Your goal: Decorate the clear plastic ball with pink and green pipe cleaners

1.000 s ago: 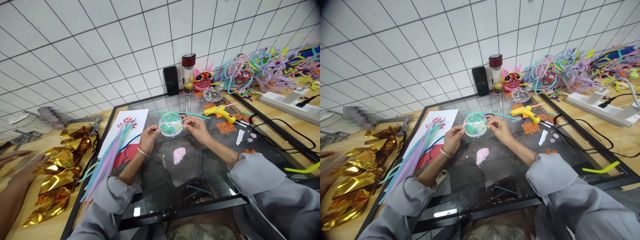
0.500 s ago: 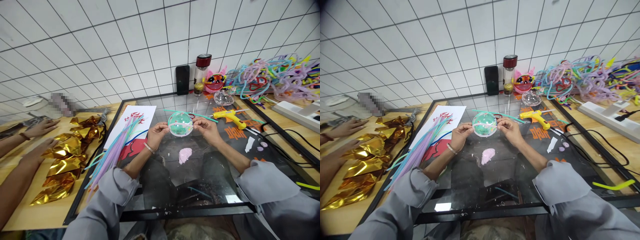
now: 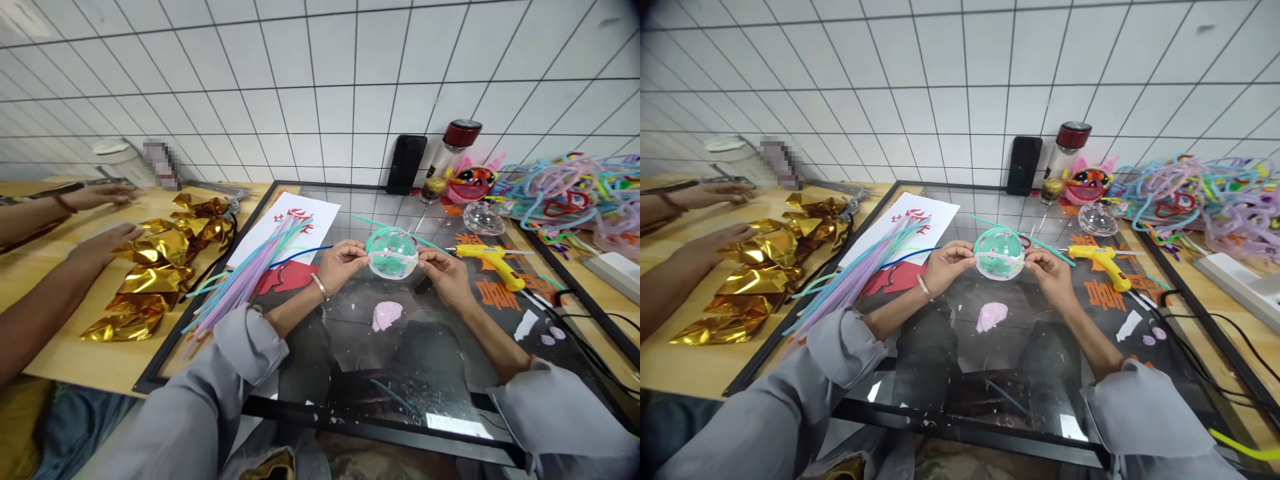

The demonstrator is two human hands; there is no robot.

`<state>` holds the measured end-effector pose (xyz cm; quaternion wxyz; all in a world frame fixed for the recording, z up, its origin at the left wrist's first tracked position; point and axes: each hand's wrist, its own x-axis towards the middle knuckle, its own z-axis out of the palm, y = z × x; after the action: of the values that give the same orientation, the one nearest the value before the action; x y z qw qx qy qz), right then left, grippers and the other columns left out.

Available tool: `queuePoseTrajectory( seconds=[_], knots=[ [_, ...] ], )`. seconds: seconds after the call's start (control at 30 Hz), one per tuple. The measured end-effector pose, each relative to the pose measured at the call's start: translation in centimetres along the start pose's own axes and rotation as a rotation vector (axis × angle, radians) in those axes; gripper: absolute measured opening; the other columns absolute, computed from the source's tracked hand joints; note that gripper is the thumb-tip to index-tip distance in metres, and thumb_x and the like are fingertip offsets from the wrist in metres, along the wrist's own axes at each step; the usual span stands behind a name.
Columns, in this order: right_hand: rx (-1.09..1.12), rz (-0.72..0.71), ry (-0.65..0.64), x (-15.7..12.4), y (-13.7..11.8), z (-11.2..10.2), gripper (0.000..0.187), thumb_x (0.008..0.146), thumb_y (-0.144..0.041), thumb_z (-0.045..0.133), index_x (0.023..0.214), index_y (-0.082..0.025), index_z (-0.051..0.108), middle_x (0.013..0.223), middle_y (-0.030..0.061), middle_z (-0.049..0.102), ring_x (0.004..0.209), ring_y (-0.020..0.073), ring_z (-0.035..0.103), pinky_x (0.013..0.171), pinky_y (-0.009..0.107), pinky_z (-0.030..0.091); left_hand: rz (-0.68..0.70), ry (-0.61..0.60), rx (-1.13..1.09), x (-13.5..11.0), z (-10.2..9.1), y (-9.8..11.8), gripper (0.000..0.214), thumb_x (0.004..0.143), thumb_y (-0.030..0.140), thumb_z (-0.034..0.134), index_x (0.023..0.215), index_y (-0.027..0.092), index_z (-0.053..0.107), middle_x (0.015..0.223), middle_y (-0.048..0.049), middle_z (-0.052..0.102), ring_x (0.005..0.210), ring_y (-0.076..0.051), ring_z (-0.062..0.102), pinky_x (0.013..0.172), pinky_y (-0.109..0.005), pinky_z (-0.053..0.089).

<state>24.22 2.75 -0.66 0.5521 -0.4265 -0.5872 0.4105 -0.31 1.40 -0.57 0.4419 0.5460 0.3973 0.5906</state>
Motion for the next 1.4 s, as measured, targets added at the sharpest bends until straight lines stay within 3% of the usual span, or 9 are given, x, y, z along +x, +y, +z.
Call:
queuePoseTrajectory(
  seconds=[0.53, 0.7, 0.87, 1.13, 1.4],
  knots=[
    [-0.043, -0.022, -0.015, -0.4, -1.1, 0.1, 0.026, 0.065, -0.045, 0.082, 0.068, -0.023, 0.069, 0.083, 0.0035, 0.068, 0.084, 0.0202, 0.063, 0.081, 0.035, 0.052, 0.022, 0.003, 0.081, 0.1, 0.2, -0.3, 0.009, 0.066, 0.018, 0.073, 0.064, 0.014, 0.067, 0.092, -0.0063, 0.063, 0.080, -0.012, 0.061, 0.070, -0.022, 0.052],
    [-0.053, -0.027, -0.023, -0.4, -1.2, 0.0, 0.028, 0.066, -0.047, 0.081, 0.068, -0.023, 0.068, 0.077, 0.0023, 0.066, 0.076, 0.0173, 0.060, 0.073, 0.031, 0.051, -0.002, -0.014, -0.009, -0.2, 0.4, 0.0, 0.017, 0.069, 0.019, 0.075, 0.083, 0.015, 0.067, 0.085, -0.0035, 0.064, 0.078, -0.012, 0.062, 0.076, -0.025, 0.054],
    [-0.039, 0.049, -0.048, -0.5, -1.4, -0.2, 0.034, 0.066, -0.052, 0.081, 0.071, -0.022, 0.067, 0.067, 0.0000, 0.064, 0.061, 0.0142, 0.059, 0.062, 0.028, 0.050, 0.140, -0.065, 0.086, -0.7, 0.1, 0.6, 0.016, 0.075, 0.025, 0.075, 0.087, 0.016, 0.072, 0.098, -0.0073, 0.064, 0.084, -0.014, 0.064, 0.079, -0.028, 0.058],
    [-0.033, 0.072, -0.072, -0.5, -1.6, -0.2, 0.040, 0.065, -0.057, 0.081, 0.071, -0.021, 0.064, 0.061, 0.0004, 0.065, 0.055, 0.0152, 0.061, 0.057, 0.030, 0.053, 0.274, -0.143, 0.243, -0.9, -0.6, 0.9, 0.021, 0.080, 0.030, 0.073, 0.099, 0.021, 0.076, 0.108, -0.0097, 0.066, 0.094, -0.018, 0.067, 0.085, -0.032, 0.059],
    [-0.037, 0.072, -0.119, -0.5, -2.3, -0.3, 0.039, 0.067, -0.056, 0.080, 0.071, -0.020, 0.064, 0.060, 0.0002, 0.065, 0.054, 0.0138, 0.061, 0.056, 0.027, 0.054, 0.598, -0.195, 0.551, -0.5, -1.4, 0.2, 0.023, 0.089, 0.028, 0.065, 0.108, 0.016, 0.068, 0.108, -0.0116, 0.067, 0.094, -0.016, 0.066, 0.083, -0.030, 0.059]
  ],
)
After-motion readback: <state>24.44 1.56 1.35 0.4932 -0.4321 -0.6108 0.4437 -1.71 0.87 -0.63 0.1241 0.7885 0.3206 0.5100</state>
